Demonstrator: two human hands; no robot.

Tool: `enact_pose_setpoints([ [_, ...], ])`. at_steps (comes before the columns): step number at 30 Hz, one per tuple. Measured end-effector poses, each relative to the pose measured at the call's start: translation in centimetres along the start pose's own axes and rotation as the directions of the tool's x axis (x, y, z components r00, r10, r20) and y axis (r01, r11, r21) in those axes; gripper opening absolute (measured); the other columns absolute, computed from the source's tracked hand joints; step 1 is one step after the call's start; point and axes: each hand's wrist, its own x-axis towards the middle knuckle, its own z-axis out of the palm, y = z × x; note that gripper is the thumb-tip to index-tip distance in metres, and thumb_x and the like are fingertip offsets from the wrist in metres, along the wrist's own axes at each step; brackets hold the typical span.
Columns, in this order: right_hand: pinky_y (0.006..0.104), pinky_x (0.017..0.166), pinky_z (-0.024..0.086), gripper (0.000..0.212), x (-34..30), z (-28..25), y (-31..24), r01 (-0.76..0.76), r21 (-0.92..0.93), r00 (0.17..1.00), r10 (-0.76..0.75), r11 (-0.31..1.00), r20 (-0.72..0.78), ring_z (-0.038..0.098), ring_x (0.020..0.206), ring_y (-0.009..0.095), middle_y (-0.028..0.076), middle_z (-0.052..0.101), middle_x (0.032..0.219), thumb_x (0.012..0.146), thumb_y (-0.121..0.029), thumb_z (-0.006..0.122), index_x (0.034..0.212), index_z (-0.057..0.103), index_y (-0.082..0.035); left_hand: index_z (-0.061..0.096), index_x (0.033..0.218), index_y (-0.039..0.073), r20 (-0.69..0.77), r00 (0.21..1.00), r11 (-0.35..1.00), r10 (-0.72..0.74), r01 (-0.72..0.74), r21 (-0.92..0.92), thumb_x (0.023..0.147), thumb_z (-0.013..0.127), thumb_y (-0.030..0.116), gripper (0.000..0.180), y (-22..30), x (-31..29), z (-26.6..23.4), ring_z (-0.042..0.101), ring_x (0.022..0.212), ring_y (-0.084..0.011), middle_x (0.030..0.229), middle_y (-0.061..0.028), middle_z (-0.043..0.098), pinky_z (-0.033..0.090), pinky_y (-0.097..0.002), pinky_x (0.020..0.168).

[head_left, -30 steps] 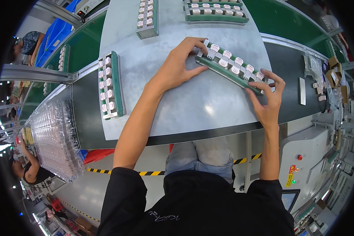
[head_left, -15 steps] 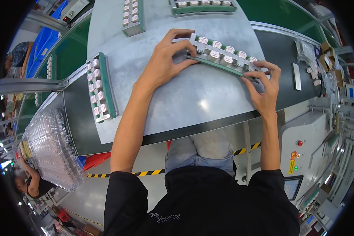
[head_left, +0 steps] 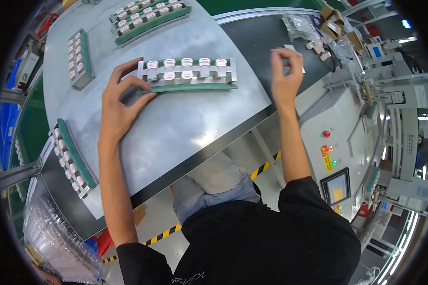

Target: Assembling electronic components by organizing and placing them into specialized trays on a production line conveyor belt.

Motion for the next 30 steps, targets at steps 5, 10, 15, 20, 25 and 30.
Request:
enact_pose_setpoints([
  [5, 0.0359, 0.079, 0.054, 0.019, 6.5, -5.5, 14.8, -0.157, -0.308, 0.972, 0.092, 0.938, -0.215, 0.069, 0.088, 0.022, 0.012, 0.072, 0.100, 0.087, -0.017, 0.076, 0.100, 0.074, -0.004, 0.070, 0.087, 0.003, 0.018, 1.000, 1.000, -0.019, 0.019, 0.000, 0.072, 0.085, 0.002, 0.021, 0.3, 0.5, 0.0, 0.063, 0.127, -0.0321, 0.139, -0.0124, 0.064, 0.051, -0.0407, 0.105],
  [10, 0.0410, 0.097, 0.050, 0.048, 10.8, -8.9, 24.2, -0.123, -0.743, 0.992, 0.093, 0.658, -0.081, 0.068, 0.104, 0.032, 0.017, 0.076, 0.100, 0.082, -0.042, 0.086, 0.108, 0.077, -0.003, 0.071, 0.086, 0.003, 0.012, 1.000, 1.000, -0.013, 0.014, -0.015, 0.072, 0.085, 0.003, 0.020, -0.4, 0.4, 0.0, 0.062, 0.127, -0.0315, 0.139, -0.0120, 0.064, 0.051, -0.0408, 0.106],
  [15, 0.0419, 0.104, 0.045, 0.042, 11.1, -9.5, 26.6, -0.066, -0.722, 0.989, 0.144, 0.689, 0.047, 0.061, 0.112, 0.035, 0.021, 0.073, 0.107, 0.083, -0.042, 0.085, 0.107, 0.078, -0.009, 0.072, 0.086, 0.004, -0.003, 1.000, 1.000, -0.009, 0.009, -0.012, 0.072, 0.085, 0.003, 0.019, -0.5, 0.2, 0.0, 0.063, 0.127, -0.0311, 0.139, -0.0113, 0.064, 0.051, -0.0411, 0.106],
  [20, 0.0442, 0.102, 0.049, 0.032, 10.1, -7.0, 24.0, -0.140, -0.633, 0.990, 0.119, 0.762, -0.075, 0.061, 0.116, 0.037, 0.024, 0.059, 0.128, 0.087, -0.037, 0.083, 0.106, 0.076, -0.012, 0.073, 0.086, 0.005, -0.002, 1.000, 1.000, -0.002, 0.002, 0.005, 0.072, 0.086, 0.003, 0.019, -0.6, 0.0, -0.2, 0.064, 0.125, -0.0313, 0.139, -0.0112, 0.064, 0.052, -0.0413, 0.105],
  [25, 0.0410, 0.090, 0.055, 0.035, 12.5, -8.7, 25.6, 0.038, -0.651, 0.995, 0.030, 0.758, 0.093, 0.071, 0.095, 0.032, 0.022, 0.070, 0.113, 0.090, -0.037, 0.081, 0.108, 0.076, -0.008, 0.073, 0.086, 0.004, 0.001, 1.000, 1.000, 0.002, -0.002, -0.019, 0.072, 0.086, 0.003, 0.019, -0.5, 0.3, 0.1, 0.064, 0.126, -0.0312, 0.139, -0.0113, 0.064, 0.053, -0.0409, 0.103],
  [30, 0.0376, 0.087, 0.056, 0.031, 12.6, -6.8, 22.9, -0.058, -0.553, 0.992, 0.110, 0.831, 0.061, 0.073, 0.099, 0.028, 0.015, 0.074, 0.103, 0.093, -0.033, 0.079, 0.107, 0.076, -0.005, 0.073, 0.086, 0.004, 0.003, 1.000, 1.000, -0.002, 0.002, -0.027, 0.072, 0.085, 0.002, 0.019, -0.6, 0.2, -0.1, 0.064, 0.127, -0.0312, 0.139, -0.0114, 0.064, 0.054, -0.0407, 0.103],
])
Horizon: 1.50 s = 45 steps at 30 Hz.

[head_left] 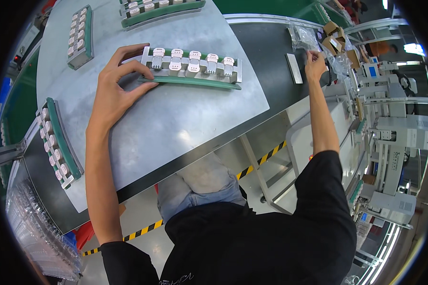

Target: Assembling electronic components by organizing and placing them into specialized trays on a production line conveyor belt.

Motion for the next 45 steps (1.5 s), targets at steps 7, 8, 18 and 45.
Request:
enact_pose_setpoints([
  [7, 0.0328, 0.106, 0.051, 0.048, -6.7, -7.6, -19.0, -0.405, 0.908, 0.913, -0.105, -0.110, 0.394, 0.056, 0.137, 0.030, 0.022, 0.052, 0.150, 0.105, -0.005, 0.057, 0.148, 0.043, 0.010, 0.073, 0.085, 0.004, 0.018, 1.000, 1.000, -0.011, 0.011, 0.003, 0.071, 0.085, 0.000, 0.019, 0.4, -0.1, -0.4, 0.063, 0.128, -0.0318, 0.138, -0.0114, 0.064, 0.054, -0.0412, 0.104],
  [8, 0.0327, 0.109, 0.049, 0.049, -8.0, -8.8, -21.3, -0.415, 0.886, 0.908, -0.150, -0.209, 0.390, 0.050, 0.143, 0.030, 0.022, 0.051, 0.152, 0.104, -0.003, 0.056, 0.150, 0.042, 0.009, 0.073, 0.085, 0.004, 0.012, 1.000, 1.000, -0.010, 0.010, 0.009, 0.071, 0.085, 0.000, 0.019, 0.3, -0.1, -0.5, 0.063, 0.128, -0.0318, 0.138, -0.0114, 0.064, 0.054, -0.0413, 0.104],
  [18, 0.0403, 0.110, 0.053, 0.045, -13.0, -10.5, -25.3, -0.431, 0.786, 0.884, -0.382, -0.444, 0.269, 0.059, 0.134, 0.035, 0.021, 0.061, 0.140, 0.094, 0.008, 0.064, 0.139, 0.057, 0.001, 0.073, 0.085, 0.005, 0.014, 1.000, 0.999, -0.015, 0.015, 0.046, 0.071, 0.087, 0.004, 0.020, 0.5, 0.2, 0.0, 0.063, 0.127, -0.0319, 0.138, -0.0106, 0.065, 0.054, -0.0422, 0.103],
  [45, 0.0258, 0.073, 0.053, 0.043, -15.0, -10.9, -29.8, -0.628, 0.752, 0.759, -0.055, 0.199, 0.648, 0.067, 0.079, 0.015, 0.023, 0.067, 0.128, 0.099, -0.006, 0.065, 0.141, 0.058, 0.002, 0.075, 0.085, 0.009, -0.041, 0.991, 0.991, 0.127, -0.124, 0.055, 0.072, 0.087, 0.007, 0.018, -0.8, -0.3, -0.2, 0.064, 0.122, -0.0312, 0.136, -0.0095, 0.064, 0.056, -0.0405, 0.097],
])
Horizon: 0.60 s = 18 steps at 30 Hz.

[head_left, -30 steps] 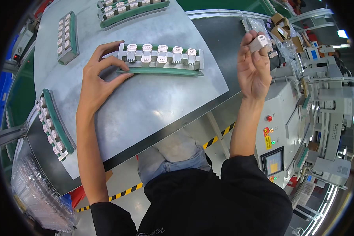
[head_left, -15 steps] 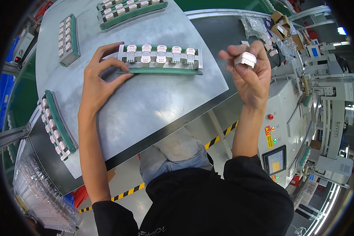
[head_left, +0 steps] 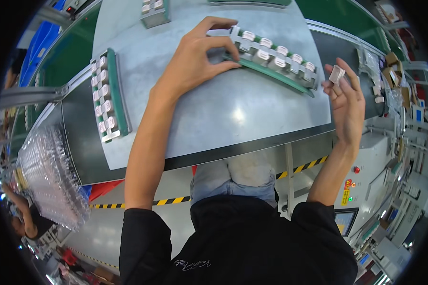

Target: Assembling electronic components by organizing and placing them into specialized trays on a production line conveyor belt.

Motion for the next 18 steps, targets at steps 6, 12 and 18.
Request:
enact_pose_setpoints([
  [6, 0.0305, 0.087, 0.057, 0.041, 0.6, 2.2, 0.0, 0.137, -0.246, 0.978, -0.091, 0.960, 0.190, 0.073, 0.095, 0.021, 0.022, 0.068, 0.127, 0.096, -0.001, 0.069, 0.136, 0.059, 0.005, 0.077, 0.081, 0.009, 0.008, 1.000, 1.000, 0.002, -0.002, -0.024, 0.072, 0.088, 0.008, 0.015, -0.4, -0.2, -0.2, 0.064, 0.122, -0.0296, 0.136, -0.0081, 0.064, 0.057, -0.0405, 0.096],
  [12, 0.0240, 0.078, 0.055, 0.029, 1.1, 8.1, 2.2, 0.268, -0.350, 0.929, -0.144, 0.898, 0.342, 0.071, 0.085, 0.012, 0.010, 0.076, 0.107, 0.084, 0.000, 0.084, 0.109, 0.071, 0.003, 0.080, 0.085, 0.009, 0.030, 1.000, 1.000, -0.009, 0.010, -0.028, 0.070, 0.090, 0.009, 0.018, -0.5, -0.5, -0.7, 0.064, 0.125, -0.0280, 0.137, -0.0083, 0.066, 0.054, -0.0386, 0.100],
  [18, 0.0325, 0.074, 0.054, 0.030, 1.5, 10.8, 3.3, 0.608, -0.639, 0.794, -0.379, 0.471, 0.476, 0.067, 0.083, 0.021, 0.004, 0.074, 0.096, 0.076, -0.011, 0.090, 0.102, 0.075, -0.007, 0.081, 0.084, 0.010, 0.062, 0.997, 0.998, -0.036, 0.039, -0.054, 0.068, 0.090, 0.011, 0.018, -0.6, -0.7, -1.4, 0.063, 0.127, -0.0277, 0.138, -0.0082, 0.066, 0.052, -0.0388, 0.105],
])
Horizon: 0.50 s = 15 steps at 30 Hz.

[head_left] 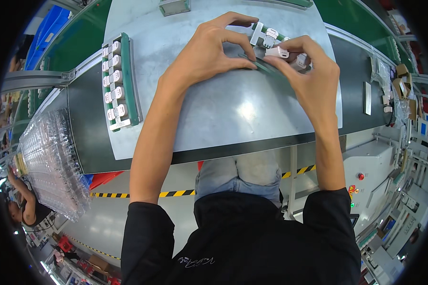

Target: Assembling electronic components by organizing and placing them into specialized trays on a production line conveyor belt.

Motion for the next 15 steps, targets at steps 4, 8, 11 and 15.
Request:
enact_pose_setpoints([
  [4, 0.0390, 0.072, 0.052, 0.032, 0.5, 0.9, 0.4, 0.208, -0.191, 0.973, -0.224, 0.959, -0.062, 0.057, 0.089, 0.025, 0.002, 0.066, 0.085, 0.070, -0.013, 0.092, 0.096, 0.074, -0.007, 0.082, 0.083, 0.011, 0.010, 1.000, 1.000, -0.002, 0.002, -0.012, 0.069, 0.090, 0.013, 0.017, 0.1, 0.1, 0.1, 0.064, 0.126, -0.0274, 0.137, -0.0079, 0.066, 0.052, -0.0387, 0.105],
  [8, 0.0377, 0.071, 0.051, 0.034, 0.9, 1.9, 1.0, 0.226, -0.214, 0.970, -0.240, 0.950, -0.044, 0.056, 0.092, 0.025, 0.002, 0.065, 0.088, 0.068, -0.011, 0.092, 0.095, 0.072, -0.008, 0.082, 0.082, 0.011, 0.005, 1.000, 1.000, 0.007, -0.007, 0.011, 0.068, 0.091, 0.014, 0.017, 0.0, 0.1, 0.1, 0.064, 0.125, -0.0271, 0.137, -0.0076, 0.066, 0.052, -0.0386, 0.104],
  [11, 0.0372, 0.074, 0.051, 0.038, 1.1, 2.3, 1.2, 0.175, -0.178, 0.984, -0.178, 0.968, 0.000, 0.057, 0.093, 0.025, 0.003, 0.065, 0.090, 0.067, -0.010, 0.092, 0.098, 0.070, -0.009, 0.082, 0.082, 0.011, 0.000, 1.000, 1.000, 0.023, -0.023, 0.009, 0.068, 0.092, 0.014, 0.017, -0.2, 0.0, 0.2, 0.065, 0.124, -0.0273, 0.137, -0.0077, 0.066, 0.053, -0.0387, 0.104],
  [15, 0.0398, 0.080, 0.051, 0.042, 1.9, 2.2, 1.2, 0.203, -0.247, 0.978, -0.210, 0.948, -0.005, 0.057, 0.094, 0.027, 0.005, 0.066, 0.096, 0.066, -0.010, 0.092, 0.102, 0.069, -0.009, 0.082, 0.081, 0.011, 0.006, 1.000, 1.000, 0.020, -0.020, 0.014, 0.068, 0.092, 0.015, 0.017, -0.2, 0.1, 0.2, 0.064, 0.125, -0.0272, 0.137, -0.0073, 0.065, 0.052, -0.0389, 0.105],
])
